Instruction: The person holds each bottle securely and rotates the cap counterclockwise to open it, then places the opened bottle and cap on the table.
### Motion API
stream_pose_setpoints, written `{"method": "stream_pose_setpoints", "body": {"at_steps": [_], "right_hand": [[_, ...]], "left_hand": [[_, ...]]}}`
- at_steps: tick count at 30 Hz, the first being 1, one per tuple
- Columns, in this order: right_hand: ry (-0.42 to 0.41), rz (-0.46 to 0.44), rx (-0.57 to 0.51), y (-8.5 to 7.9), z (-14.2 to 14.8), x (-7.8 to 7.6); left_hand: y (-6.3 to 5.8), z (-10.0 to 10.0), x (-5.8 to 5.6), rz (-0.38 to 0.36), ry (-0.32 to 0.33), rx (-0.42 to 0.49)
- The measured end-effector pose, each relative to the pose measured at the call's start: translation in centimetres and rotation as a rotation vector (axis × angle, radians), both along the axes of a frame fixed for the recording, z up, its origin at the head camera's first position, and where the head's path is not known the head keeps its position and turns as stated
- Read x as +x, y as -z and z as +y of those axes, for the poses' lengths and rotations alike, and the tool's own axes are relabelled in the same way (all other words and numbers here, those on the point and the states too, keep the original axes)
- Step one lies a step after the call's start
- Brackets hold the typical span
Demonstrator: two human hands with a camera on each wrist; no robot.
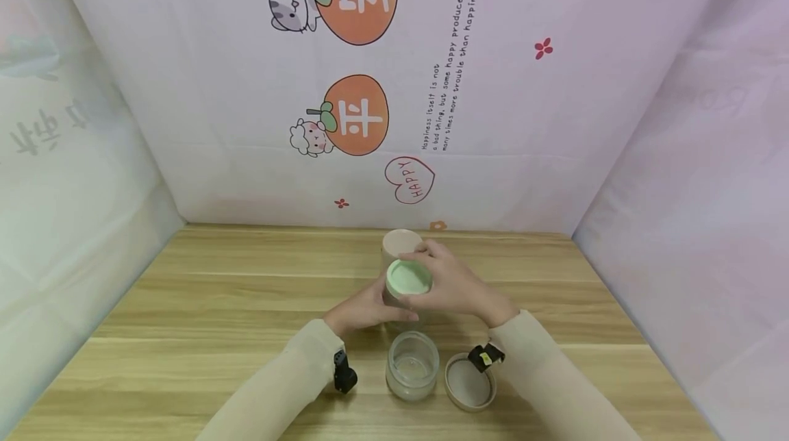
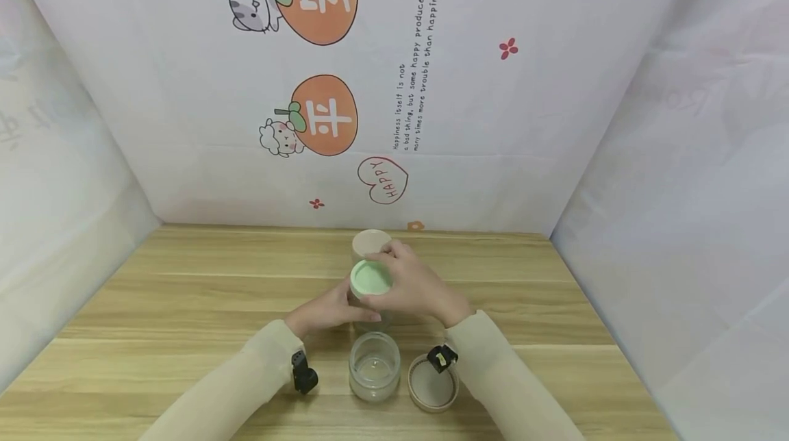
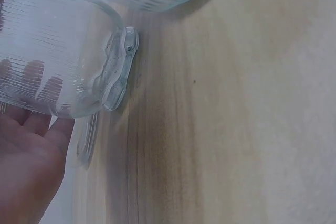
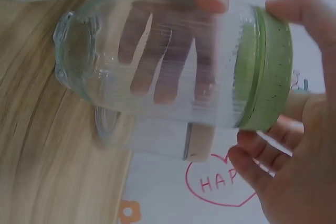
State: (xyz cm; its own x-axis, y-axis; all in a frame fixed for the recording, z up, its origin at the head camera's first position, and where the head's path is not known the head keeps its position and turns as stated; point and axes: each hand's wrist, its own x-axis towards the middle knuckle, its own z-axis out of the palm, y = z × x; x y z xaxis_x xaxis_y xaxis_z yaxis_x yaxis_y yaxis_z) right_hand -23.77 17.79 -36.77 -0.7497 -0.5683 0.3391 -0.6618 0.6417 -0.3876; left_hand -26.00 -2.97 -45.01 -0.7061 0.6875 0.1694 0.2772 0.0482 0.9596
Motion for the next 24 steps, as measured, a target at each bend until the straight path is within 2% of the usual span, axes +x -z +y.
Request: {"method": "stream_pose_setpoints", "body": {"at_steps": [4,9,18,24], "right_hand": [[-0.050,-0.066,0.002,-0.08,0.35,-0.43],[-0.092,-0.129,0.000,-0.40,0.25,-0.44],[-0.188,-0.158,-0.012,-0.73,-0.03,-0.15],[-0.199,-0.168,-0.007,-0.60,0.15,0.03]], "left_hand": [[-0.15,0.06,0.02,0.018,0.020,0.014],[-0.27,0.04,0.03,-0.001,0.037,0.026],[-0.19,0.02,0.07,-0.030,0.024,0.014],[0.09,-0.01,-0.07,-0.012,-0.002,-0.005]]}}
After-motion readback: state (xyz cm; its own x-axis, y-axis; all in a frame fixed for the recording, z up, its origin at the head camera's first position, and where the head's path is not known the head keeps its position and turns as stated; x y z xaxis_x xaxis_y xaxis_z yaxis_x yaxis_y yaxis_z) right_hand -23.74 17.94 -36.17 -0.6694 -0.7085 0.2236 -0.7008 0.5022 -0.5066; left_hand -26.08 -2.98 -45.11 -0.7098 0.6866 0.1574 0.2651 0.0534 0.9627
